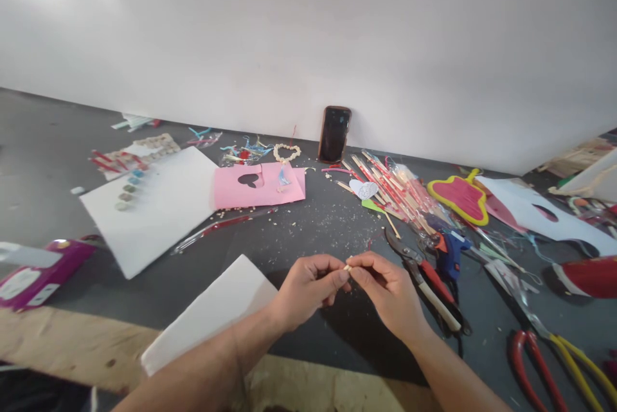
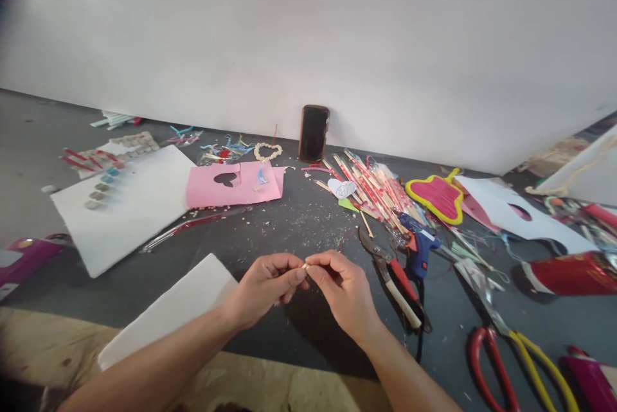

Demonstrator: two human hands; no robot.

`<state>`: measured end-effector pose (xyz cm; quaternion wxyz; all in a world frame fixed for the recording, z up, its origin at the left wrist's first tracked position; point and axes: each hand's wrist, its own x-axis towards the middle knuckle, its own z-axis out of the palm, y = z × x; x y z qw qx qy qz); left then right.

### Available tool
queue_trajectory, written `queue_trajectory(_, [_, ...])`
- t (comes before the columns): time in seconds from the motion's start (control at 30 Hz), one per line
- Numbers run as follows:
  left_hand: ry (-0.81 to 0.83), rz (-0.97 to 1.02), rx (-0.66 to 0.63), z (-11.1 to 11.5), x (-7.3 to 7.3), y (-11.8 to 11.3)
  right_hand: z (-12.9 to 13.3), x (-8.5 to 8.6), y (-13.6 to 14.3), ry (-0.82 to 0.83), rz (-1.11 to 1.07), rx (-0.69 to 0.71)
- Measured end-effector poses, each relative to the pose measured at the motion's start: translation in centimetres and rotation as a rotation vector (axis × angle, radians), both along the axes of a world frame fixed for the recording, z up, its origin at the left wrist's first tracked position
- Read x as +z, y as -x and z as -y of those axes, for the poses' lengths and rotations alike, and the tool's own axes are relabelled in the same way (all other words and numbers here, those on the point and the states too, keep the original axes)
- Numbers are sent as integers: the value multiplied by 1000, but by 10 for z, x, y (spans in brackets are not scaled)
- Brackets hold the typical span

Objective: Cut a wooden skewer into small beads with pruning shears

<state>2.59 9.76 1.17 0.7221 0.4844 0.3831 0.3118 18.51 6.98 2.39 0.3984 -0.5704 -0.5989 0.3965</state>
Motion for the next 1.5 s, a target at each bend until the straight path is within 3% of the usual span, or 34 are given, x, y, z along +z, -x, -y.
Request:
queue_trajectory(0.27, [-177, -155, -8, 2, -2, 2, 1, 2, 0, 8, 96, 27])
queue_trajectory(0.73, [6, -86, -26, -1, 1, 1, -2, 0, 2, 63, 0, 15])
queue_trajectory(1.5, [21, -85, 27, 0, 2, -3, -1, -3, 8, 132, -126, 2])
